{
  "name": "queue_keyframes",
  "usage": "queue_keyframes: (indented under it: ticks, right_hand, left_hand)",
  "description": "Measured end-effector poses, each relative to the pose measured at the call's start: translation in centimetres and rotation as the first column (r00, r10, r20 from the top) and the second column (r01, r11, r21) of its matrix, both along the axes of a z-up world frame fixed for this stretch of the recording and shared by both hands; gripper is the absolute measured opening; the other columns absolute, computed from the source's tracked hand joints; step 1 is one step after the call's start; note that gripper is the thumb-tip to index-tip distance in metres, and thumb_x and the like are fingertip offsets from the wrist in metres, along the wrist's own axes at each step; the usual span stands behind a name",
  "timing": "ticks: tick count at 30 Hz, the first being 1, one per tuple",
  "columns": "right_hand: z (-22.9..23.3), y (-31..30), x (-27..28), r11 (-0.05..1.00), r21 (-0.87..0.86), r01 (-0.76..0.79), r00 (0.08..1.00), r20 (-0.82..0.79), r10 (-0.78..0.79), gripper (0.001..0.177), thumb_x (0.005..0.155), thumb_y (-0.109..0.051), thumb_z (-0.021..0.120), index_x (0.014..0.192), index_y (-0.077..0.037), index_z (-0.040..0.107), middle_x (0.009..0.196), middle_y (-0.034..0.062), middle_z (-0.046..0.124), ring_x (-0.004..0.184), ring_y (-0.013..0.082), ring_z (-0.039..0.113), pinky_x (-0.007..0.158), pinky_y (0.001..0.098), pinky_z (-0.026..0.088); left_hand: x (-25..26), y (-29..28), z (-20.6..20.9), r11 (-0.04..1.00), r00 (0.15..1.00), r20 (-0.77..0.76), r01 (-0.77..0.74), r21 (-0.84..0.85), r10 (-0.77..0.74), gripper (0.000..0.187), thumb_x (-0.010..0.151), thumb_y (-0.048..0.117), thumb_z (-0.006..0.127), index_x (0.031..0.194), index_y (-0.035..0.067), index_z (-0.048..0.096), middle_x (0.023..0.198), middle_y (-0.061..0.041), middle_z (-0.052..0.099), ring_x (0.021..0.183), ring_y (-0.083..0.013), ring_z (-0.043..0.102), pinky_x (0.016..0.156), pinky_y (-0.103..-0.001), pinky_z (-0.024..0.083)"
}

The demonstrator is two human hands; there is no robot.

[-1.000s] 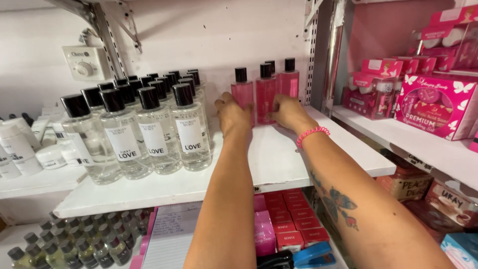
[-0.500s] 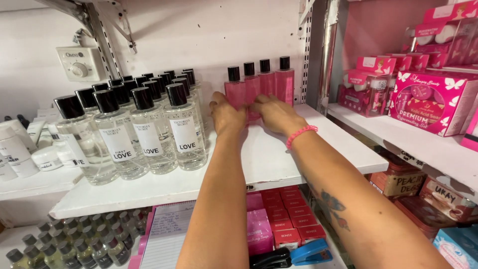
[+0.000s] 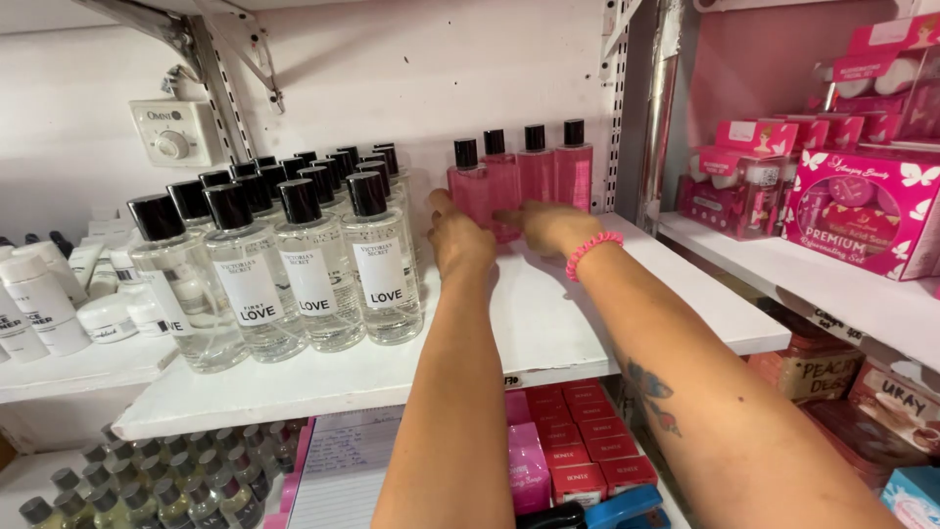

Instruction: The person repeatedly picks up pink bottles from a green basket and places them onto a white shelf next to clear bottles. They arrange the bottles in neat rows, adjusting their positions to align them with the existing stock.

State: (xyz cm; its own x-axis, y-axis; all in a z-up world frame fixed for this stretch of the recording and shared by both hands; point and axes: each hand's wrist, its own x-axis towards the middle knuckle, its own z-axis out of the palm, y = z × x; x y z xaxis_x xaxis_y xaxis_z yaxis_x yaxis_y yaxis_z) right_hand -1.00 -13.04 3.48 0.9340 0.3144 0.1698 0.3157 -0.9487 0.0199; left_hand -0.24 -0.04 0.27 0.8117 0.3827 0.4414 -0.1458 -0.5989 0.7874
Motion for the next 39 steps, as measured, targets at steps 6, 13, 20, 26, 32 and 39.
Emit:
queue_keyframes:
  ticks: [6, 13, 20, 26, 32, 39]
  right_hand:
    - [-2.4, -0.6, 4.7, 0.999, 0.045, 0.009, 0.999, 0.045, -0.011, 0.067, 0.098, -0.010, 0.049, 0.160, -0.028, 0.030, 0.166, 0.0057, 0.030, 0.146, 0.0325, 0.041, 0.116, 0.0467, 0.040]
    - [-2.8, -2.4, 4.8, 0.981, 0.165, -0.097, 0.990, 0.115, 0.079, 0.066, 0.096, -0.016, 0.059, 0.158, -0.023, 0.037, 0.156, 0.0147, 0.045, 0.140, 0.0353, 0.048, 0.114, 0.0450, 0.043]
    - [-3.3, -3.0, 5.1, 0.576, 0.781, -0.240, 0.954, 0.079, 0.291, 0.067, 0.088, -0.011, 0.070, 0.149, -0.006, 0.043, 0.128, 0.0119, 0.070, 0.112, 0.0235, 0.067, 0.086, 0.0357, 0.055]
    - [-2.9, -3.2, 4.1, 0.501, 0.854, -0.142, 0.987, 0.081, 0.141, 0.067, 0.079, -0.014, 0.083, 0.138, -0.002, 0.052, 0.123, 0.0145, 0.071, 0.109, 0.0244, 0.068, 0.085, 0.0370, 0.056]
    - [-2.8, -4.7, 5.0, 0.401, 0.908, -0.120, 0.991, 0.133, -0.004, 0.067, 0.072, -0.007, 0.087, 0.131, 0.000, 0.057, 0.124, 0.0153, 0.070, 0.112, 0.0245, 0.070, 0.091, 0.0363, 0.059]
    - [-3.0, -7.0, 6.2, 0.412, 0.910, -0.041, 0.979, 0.119, -0.165, 0.054, 0.075, -0.005, 0.084, 0.124, 0.001, 0.064, 0.117, 0.0162, 0.074, 0.107, 0.0253, 0.073, 0.090, 0.0364, 0.057]
  left_hand:
    - [0.7, 0.0, -0.5, 1.000, 0.999, 0.039, 0.008, -0.025, -0.007, 0.076, 0.081, 0.003, 0.075, 0.141, 0.008, 0.028, 0.142, -0.024, 0.048, 0.128, -0.0431, 0.054, 0.106, -0.048, 0.049]
    - [2.1, 0.0, -1.0, 0.999, 0.998, 0.045, 0.039, 0.013, -0.040, 0.080, 0.081, 0.002, 0.074, 0.144, 0.008, 0.025, 0.137, -0.025, 0.052, 0.121, -0.0425, 0.061, 0.100, -0.045, 0.053]
    - [1.6, -0.2, -1.3, 0.961, 0.959, 0.063, 0.274, 0.034, -0.275, 0.081, 0.082, -0.001, 0.067, 0.151, 0.012, 0.026, 0.131, -0.022, 0.066, 0.122, -0.0366, 0.065, 0.100, -0.042, 0.053]
    - [3.3, -0.3, -2.1, 0.881, 0.873, 0.121, 0.470, 0.045, -0.472, 0.071, 0.084, -0.002, 0.060, 0.150, 0.013, 0.037, 0.134, -0.021, 0.067, 0.128, -0.0341, 0.063, 0.105, -0.040, 0.049]
    - [2.3, -1.3, -2.0, 0.823, 0.827, 0.030, 0.554, 0.124, -0.561, 0.071, 0.087, 0.009, 0.065, 0.152, 0.014, 0.037, 0.141, -0.019, 0.060, 0.134, -0.0335, 0.056, 0.108, -0.040, 0.044]
    - [0.3, -2.5, -1.0, 0.827, 0.909, -0.112, 0.412, 0.383, -0.401, 0.069, 0.090, 0.011, 0.054, 0.156, 0.023, 0.042, 0.137, -0.024, 0.062, 0.131, -0.0374, 0.057, 0.112, -0.042, 0.044]
